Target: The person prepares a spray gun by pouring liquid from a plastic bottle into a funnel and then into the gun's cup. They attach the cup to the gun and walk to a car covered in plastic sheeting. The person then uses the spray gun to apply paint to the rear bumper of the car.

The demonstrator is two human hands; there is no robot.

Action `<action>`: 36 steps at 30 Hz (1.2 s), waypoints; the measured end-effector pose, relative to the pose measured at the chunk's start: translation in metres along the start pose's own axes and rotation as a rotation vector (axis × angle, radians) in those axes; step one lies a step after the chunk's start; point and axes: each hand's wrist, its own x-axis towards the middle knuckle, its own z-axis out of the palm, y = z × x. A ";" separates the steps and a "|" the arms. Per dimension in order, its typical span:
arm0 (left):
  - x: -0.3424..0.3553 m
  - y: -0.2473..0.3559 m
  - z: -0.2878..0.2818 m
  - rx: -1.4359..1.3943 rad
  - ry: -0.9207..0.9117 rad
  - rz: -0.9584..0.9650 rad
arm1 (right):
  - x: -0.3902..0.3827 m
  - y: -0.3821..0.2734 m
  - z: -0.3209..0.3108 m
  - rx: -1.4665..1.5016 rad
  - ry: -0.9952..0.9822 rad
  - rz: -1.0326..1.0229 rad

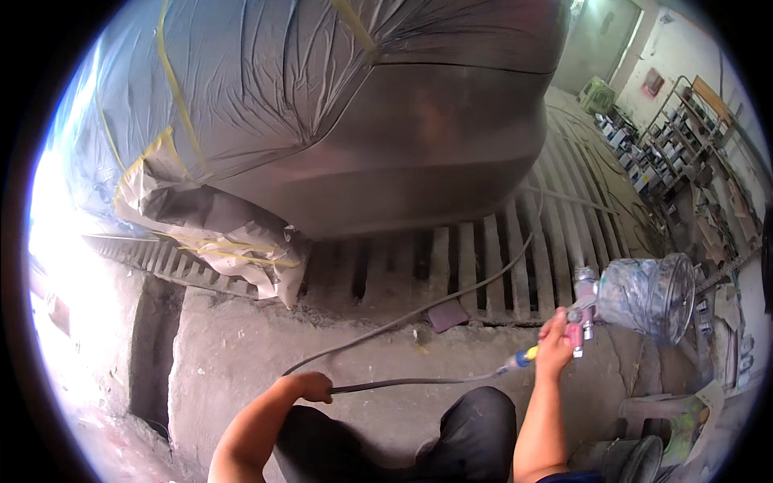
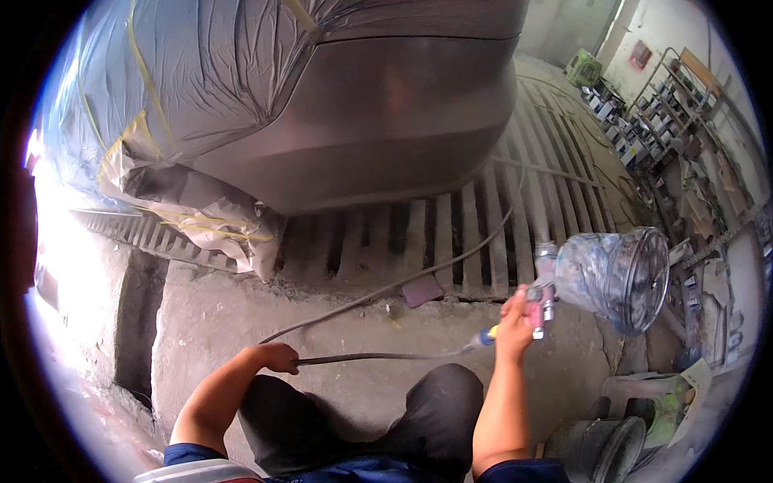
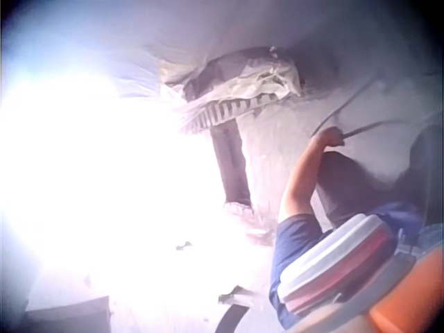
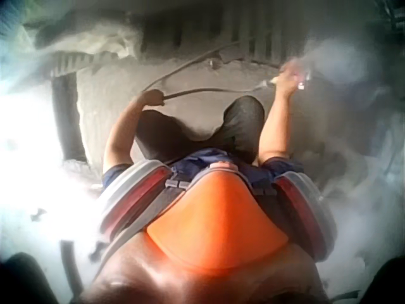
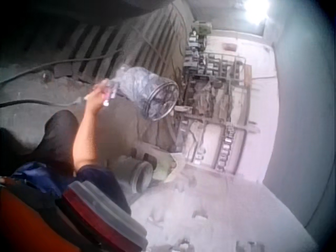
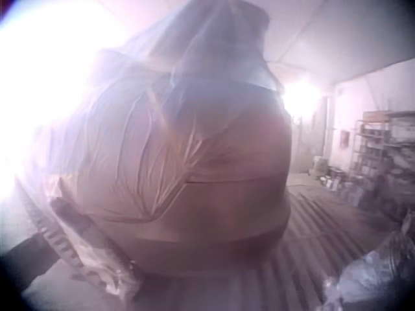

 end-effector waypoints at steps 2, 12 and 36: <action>-0.005 -0.012 0.005 -0.004 -0.048 -0.039 | 0.016 0.010 -0.005 -0.020 0.136 -0.070; -0.072 -0.023 0.053 -0.470 0.309 -0.227 | -0.077 -0.016 0.111 -0.043 -0.865 -0.193; -0.064 0.073 0.010 -0.358 0.305 0.101 | -0.030 0.095 0.023 -0.603 -0.060 -0.369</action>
